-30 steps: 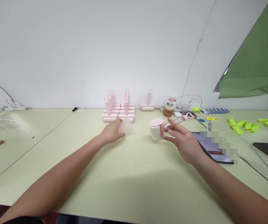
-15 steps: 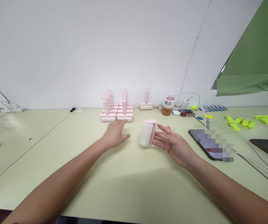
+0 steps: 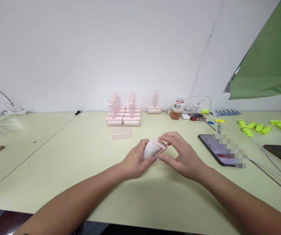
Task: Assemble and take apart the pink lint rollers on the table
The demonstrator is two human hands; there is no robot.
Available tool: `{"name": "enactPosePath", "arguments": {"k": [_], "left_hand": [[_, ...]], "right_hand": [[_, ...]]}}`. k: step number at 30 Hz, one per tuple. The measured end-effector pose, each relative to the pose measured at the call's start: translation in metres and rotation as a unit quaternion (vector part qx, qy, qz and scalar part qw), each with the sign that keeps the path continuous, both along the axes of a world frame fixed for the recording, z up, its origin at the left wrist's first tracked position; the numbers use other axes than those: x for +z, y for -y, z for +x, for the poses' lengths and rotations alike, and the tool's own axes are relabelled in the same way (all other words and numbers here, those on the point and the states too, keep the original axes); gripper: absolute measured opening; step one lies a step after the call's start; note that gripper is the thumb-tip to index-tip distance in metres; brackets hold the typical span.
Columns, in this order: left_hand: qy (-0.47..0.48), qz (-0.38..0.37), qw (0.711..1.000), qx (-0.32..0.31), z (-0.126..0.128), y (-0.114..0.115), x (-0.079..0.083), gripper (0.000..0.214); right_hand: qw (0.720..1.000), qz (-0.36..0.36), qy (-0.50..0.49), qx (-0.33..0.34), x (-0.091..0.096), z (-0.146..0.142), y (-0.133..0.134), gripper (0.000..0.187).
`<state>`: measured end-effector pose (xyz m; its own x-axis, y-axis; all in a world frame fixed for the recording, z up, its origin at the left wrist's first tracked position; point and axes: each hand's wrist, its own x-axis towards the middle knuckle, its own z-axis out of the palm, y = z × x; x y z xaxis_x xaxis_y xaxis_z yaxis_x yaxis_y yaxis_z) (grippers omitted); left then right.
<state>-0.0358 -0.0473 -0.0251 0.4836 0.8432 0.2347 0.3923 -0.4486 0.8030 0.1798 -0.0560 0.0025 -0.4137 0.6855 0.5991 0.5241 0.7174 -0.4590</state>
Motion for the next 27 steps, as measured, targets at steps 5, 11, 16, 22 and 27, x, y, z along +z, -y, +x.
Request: {"name": "enactPosePath", "arguments": {"k": [5, 11, 16, 22, 27], "left_hand": [[-0.013, 0.019, 0.999, -0.049, 0.006, 0.003, -0.006, 0.040], [-0.040, 0.082, 0.993, -0.071, 0.012, 0.004, -0.001, 0.037], [-0.101, 0.075, 0.992, -0.001, 0.017, 0.004, 0.000, 0.036], [-0.176, 0.156, 0.972, -0.008, 0.018, 0.000, -0.009, 0.018], [-0.183, 0.218, 0.959, -0.012, 0.014, -0.006, -0.014, 0.014]], "right_hand": [[0.995, -0.014, 0.084, 0.056, 0.004, -0.002, 0.004, 0.032], [0.989, -0.016, 0.134, 0.058, 0.009, -0.003, 0.011, 0.037], [0.988, 0.013, 0.150, 0.048, 0.011, -0.007, 0.016, 0.022], [0.978, 0.019, 0.204, 0.048, 0.008, -0.011, 0.018, 0.015], [0.975, 0.036, 0.212, 0.055, -0.001, -0.014, 0.014, 0.016]]}}
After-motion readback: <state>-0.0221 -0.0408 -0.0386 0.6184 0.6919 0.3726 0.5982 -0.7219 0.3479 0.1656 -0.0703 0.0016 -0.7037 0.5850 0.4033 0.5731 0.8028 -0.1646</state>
